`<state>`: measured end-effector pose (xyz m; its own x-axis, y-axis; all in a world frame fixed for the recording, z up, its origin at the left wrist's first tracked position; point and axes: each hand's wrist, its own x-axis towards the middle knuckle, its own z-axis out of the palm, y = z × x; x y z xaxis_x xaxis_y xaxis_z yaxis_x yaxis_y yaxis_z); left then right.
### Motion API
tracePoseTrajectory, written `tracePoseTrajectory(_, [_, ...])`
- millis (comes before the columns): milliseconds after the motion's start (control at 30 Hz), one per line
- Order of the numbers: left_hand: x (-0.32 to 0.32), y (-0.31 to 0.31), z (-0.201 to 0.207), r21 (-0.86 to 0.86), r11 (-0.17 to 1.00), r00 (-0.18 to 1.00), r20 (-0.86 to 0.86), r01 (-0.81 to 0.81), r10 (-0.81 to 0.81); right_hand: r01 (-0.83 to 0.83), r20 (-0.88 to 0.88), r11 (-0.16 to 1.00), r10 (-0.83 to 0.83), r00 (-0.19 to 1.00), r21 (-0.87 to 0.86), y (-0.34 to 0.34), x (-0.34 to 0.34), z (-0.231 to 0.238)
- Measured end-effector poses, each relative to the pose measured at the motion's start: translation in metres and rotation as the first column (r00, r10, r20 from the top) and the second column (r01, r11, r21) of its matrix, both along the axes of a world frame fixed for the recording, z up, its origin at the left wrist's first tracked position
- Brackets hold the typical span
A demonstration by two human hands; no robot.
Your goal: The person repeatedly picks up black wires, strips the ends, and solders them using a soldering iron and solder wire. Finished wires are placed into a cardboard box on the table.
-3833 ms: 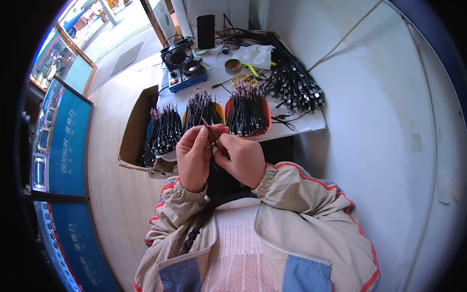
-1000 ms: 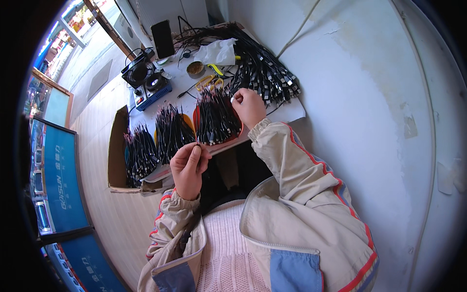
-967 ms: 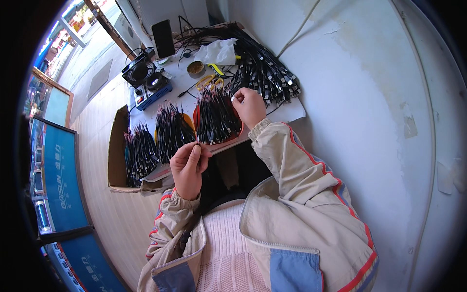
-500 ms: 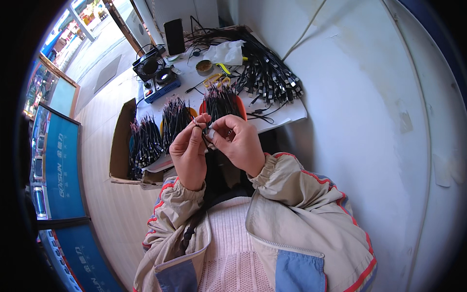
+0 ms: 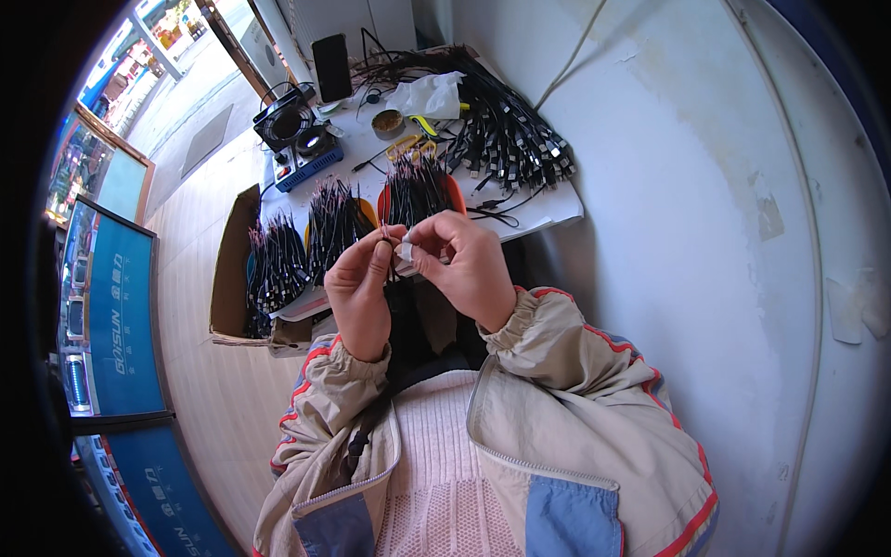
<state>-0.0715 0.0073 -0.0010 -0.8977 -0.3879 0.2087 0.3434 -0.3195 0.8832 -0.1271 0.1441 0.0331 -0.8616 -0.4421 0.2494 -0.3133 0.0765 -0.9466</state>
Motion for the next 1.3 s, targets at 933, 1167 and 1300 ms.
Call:
tracePoseTrajectory(933, [-0.014, 0.001, -0.003, 0.25, 0.927, 0.94, 0.127, 0.279, -0.317, -0.005, 0.571, 0.684, 0.613, 0.546, -0.73, 0.001, -0.035, -0.039])
tracePoseTrajectory(1167, [-0.022, -0.002, -0.005, 0.229, 0.919, 0.928, 0.122, 0.32, -0.353, -0.113, 0.508, 0.807, 0.467, 0.723, -0.58, 0.01, -0.041, -0.033])
tracePoseTrajectory(1300, [-0.025, -0.001, -0.007, 0.215, 0.922, 0.926, 0.131, 0.321, -0.353, -0.063, 0.529, 0.78, 0.478, 0.701, -0.622, 0.007, -0.041, -0.036])
